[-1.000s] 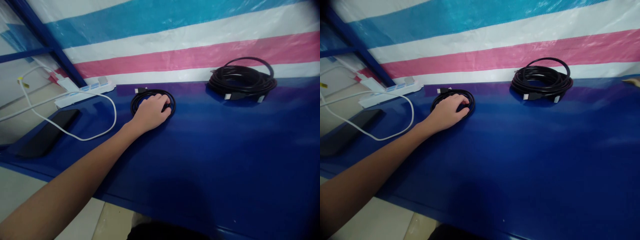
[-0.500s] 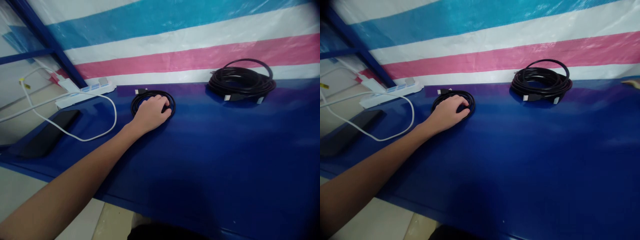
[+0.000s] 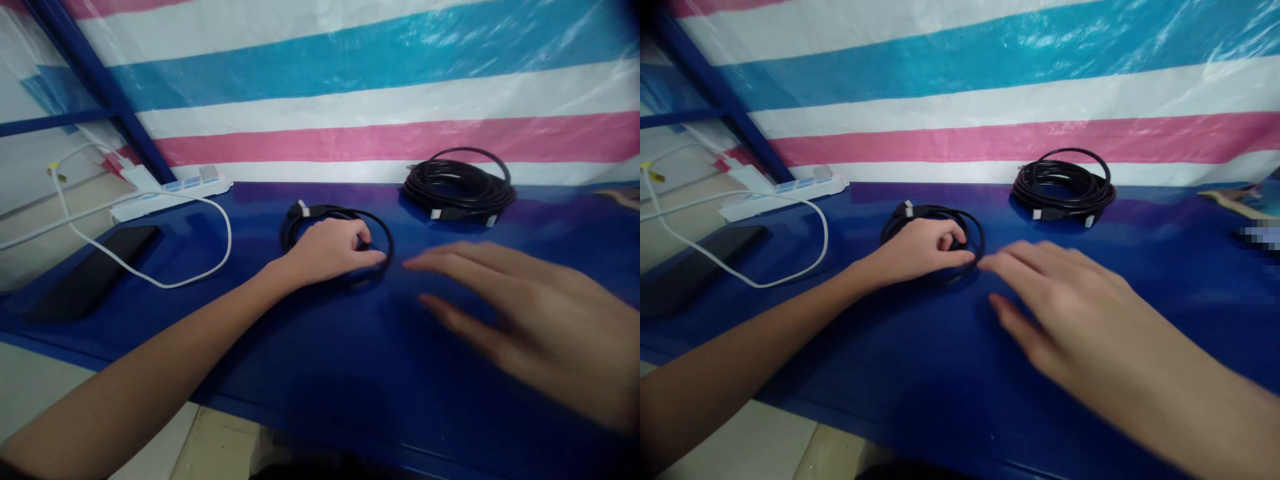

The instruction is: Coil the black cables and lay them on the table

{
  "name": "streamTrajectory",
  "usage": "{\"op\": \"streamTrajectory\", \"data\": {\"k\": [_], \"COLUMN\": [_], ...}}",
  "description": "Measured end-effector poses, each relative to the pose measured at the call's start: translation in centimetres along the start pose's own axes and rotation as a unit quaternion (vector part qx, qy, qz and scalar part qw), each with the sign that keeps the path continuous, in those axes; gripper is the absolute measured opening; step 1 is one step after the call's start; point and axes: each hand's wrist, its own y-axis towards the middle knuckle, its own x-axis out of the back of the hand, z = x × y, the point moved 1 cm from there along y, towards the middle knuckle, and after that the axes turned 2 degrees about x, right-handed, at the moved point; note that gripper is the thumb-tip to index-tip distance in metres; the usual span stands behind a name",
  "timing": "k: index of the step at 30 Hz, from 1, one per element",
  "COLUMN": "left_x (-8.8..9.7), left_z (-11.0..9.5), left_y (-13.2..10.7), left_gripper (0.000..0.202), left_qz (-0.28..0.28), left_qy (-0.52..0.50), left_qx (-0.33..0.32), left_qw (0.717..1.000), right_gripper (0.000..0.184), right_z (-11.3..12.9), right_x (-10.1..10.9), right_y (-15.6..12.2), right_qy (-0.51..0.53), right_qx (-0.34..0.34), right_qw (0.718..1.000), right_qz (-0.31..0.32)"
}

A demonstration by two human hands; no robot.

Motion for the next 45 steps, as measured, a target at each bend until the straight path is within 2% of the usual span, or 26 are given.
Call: {"op": "streamTrajectory", "data": {"k": [2, 3, 5, 8, 10, 13, 15, 17, 22, 24, 26, 28, 30, 31, 34, 35, 36, 37, 38, 41, 42, 43, 45], "left_x": [-0.7, -1.0, -1.4, -1.3, -1.0, -0.4, -0.3, -0.4, -0.2, 0.1, 0.4, 0.7, 1.0, 1.1, 1.2, 1.2, 1.1, 1.1, 1.1, 1.3, 1.4, 1.4, 1.5], "left_z": [-1.9, -2.7, -3.7, -3.3, -2.1, 0.2, 1.3, 1.6, 0.2, -0.6, -1.1, -1.4, -1.3, -1.2, -0.8, -0.8, -0.9, -1.1, -1.4, -2.9, -3.3, -3.6, -3.9], "left_y": [0.4, 0.7, 1.3, 2.0, 2.3, 2.5, 2.5, 2.4, 1.6, 1.3, 1.1, 1.0, 1.1, 1.1, 1.3, 1.4, 1.4, 1.3, 1.3, 0.8, 0.5, 0.3, 0.0], "left_gripper": [0.036, 0.036, 0.033, 0.026, 0.029, 0.030, 0.026, 0.025, 0.020, 0.020, 0.025, 0.029, 0.031, 0.031, 0.031, 0.029, 0.027, 0.026, 0.027, 0.028, 0.024, 0.018, 0.014], "left_qz": [0.026, 0.031, 0.035, 0.009, -0.050, -0.125, -0.125, -0.105, -0.107, -0.113, -0.093, -0.081, -0.106, -0.128, -0.172, -0.169, -0.156, -0.136, -0.110, -0.021, 0.006, 0.031, 0.077], "left_qy": [-0.009, -0.002, 0.021, 0.039, 0.052, 0.043, 0.029, 0.026, 0.063, 0.065, 0.020, -0.082, -0.232, -0.316, -0.540, -0.589, -0.622, -0.638, -0.636, -0.539, -0.509, -0.500, -0.531], "left_qx": [-0.095, -0.135, -0.179, -0.193, -0.169, -0.049, 0.013, 0.019, -0.004, 0.013, 0.059, 0.103, 0.136, 0.155, 0.231, 0.250, 0.258, 0.252, 0.232, 0.101, 0.067, 0.051, 0.064], "left_qw": [0.995, 0.990, 0.983, 0.980, 0.983, 0.990, 0.992, 0.994, 0.992, 0.991, 0.994, 0.988, 0.957, 0.927, 0.791, 0.750, 0.723, 0.715, 0.728, 0.836, 0.858, 0.864, 0.841], "right_gripper": [0.035, 0.035, 0.042, 0.046, 0.046, 0.043, 0.041, 0.036, 0.030, 0.028, 0.027, 0.024, 0.018, 0.015, 0.016, 0.019, 0.023, 0.026, 0.029, 0.029, 0.027, 0.025, 0.022], "right_z": [-2.0, -2.9, -4.4, -5.6, -6.0, -6.2, -6.2, -6.0, -4.9, -4.4, -4.1, -3.8, -3.3, -2.9, -1.1, -0.4, 0.2, 0.5, 0.6, -0.4, -0.9, -1.5, -2.1], "right_x": [0.0, -0.3, -1.4, -2.9, -3.3, -3.3, -3.2, -3.2, -3.1, -2.8, -2.4, -1.6, -0.8, -0.5, -0.6, -0.9, -1.2, -1.5, -1.7, -1.3, -1.0, -0.5, 0.2], "right_y": [3.3, 4.6, 6.4, 6.8, 6.2, 5.5, 5.4, 5.4, 4.9, 4.7, 4.7, 4.8, 4.9, 4.9, 4.5, 4.3, 4.1, 4.0, 3.9, 3.8, 3.8, 3.8, 3.8], "right_qy": [0.005, 0.004, 0.025, 0.040, 0.045, 0.059, 0.061, 0.057, 0.022, 0.014, 0.019, 0.070, 0.216, 0.319, 0.587, 0.629, 0.651, 0.657, 0.660, 0.674, 0.682, 0.690, 0.708], "right_qx": [0.049, 0.034, -0.049, -0.127, -0.148, -0.171, -0.183, -0.190, -0.166, -0.141, -0.134, -0.158, -0.215, -0.245, -0.289, -0.285, -0.277, -0.272, -0.272, -0.311, -0.329, -0.342, -0.352], "right_qw": [0.997, 0.997, 0.996, 0.990, 0.987, 0.983, 0.981, 0.980, 0.981, 0.984, 0.986, 0.977, 0.942, 0.905, 0.753, 0.722, 0.706, 0.703, 0.700, 0.670, 0.653, 0.638, 0.611], "right_qz": [0.060, 0.067, 0.074, 0.044, 0.037, 0.024, 0.001, -0.023, -0.095, -0.105, -0.103, -0.121, -0.139, -0.137, -0.071, -0.040, -0.014, 0.001, 0.006, -0.021, -0.026, -0.018, 0.033]}}
